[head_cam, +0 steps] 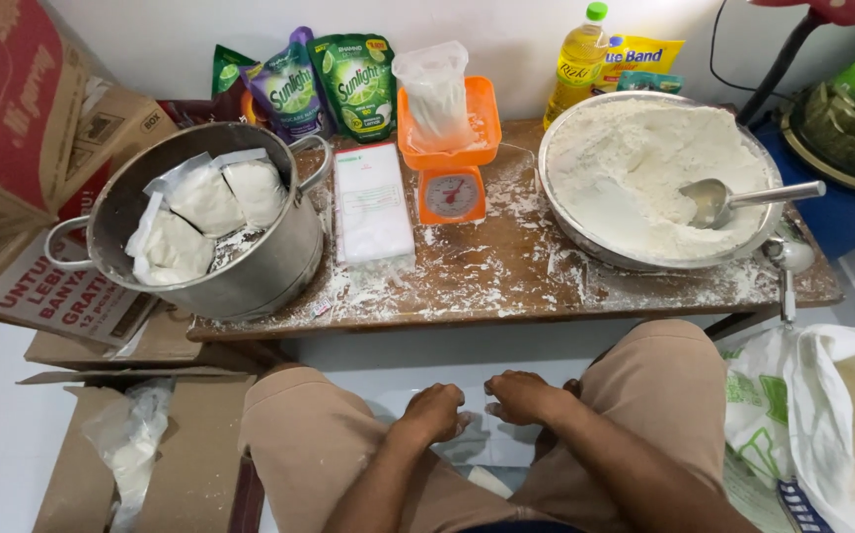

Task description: Measuring flour from a large bowl into small plastic bags using a scoop and a scale, then placing the bags into a pot.

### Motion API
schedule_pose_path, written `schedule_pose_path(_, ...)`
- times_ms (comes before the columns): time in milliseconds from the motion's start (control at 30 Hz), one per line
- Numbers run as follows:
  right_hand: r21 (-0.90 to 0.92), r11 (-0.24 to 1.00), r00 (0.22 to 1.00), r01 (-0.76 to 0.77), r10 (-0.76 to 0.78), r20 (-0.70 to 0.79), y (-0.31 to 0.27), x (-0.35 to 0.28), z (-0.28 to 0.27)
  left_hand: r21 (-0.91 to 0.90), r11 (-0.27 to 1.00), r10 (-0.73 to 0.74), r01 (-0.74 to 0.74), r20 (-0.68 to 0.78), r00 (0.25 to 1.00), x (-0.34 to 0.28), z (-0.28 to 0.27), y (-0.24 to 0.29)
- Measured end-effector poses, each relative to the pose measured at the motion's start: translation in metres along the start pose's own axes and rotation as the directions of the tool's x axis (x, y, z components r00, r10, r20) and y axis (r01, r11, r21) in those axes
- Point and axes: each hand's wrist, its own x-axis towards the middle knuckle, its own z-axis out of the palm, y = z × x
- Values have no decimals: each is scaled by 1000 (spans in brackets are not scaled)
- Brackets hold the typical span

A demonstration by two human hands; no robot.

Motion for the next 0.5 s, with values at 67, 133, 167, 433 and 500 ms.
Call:
schedule_pose_path(67,52,998,999,-17,14,49,-16,-6,-20,-66,996,-64,67,55,996,-8,-19,25)
schedule_pose_path(133,104,994,994,-36,25,102,-20,-7,-38,-130,982,-124,139,117,985,-17,-42,46)
schedule_pose_path(167,219,976,998,-18,4,60,-16,-4,-46,-277,954,-85,110,102,991,-21,-57,54)
schedule_pose_path(433,363,912,940,191,-63,-335,-43,-30,-216,-509,815,51,-276,-412,910,-7,-187,79)
schedule_pose_path(500,487,815,817,315,28,-575,-32,-11,-251,-601,760,-95,-248,-480,872,0,-229,90)
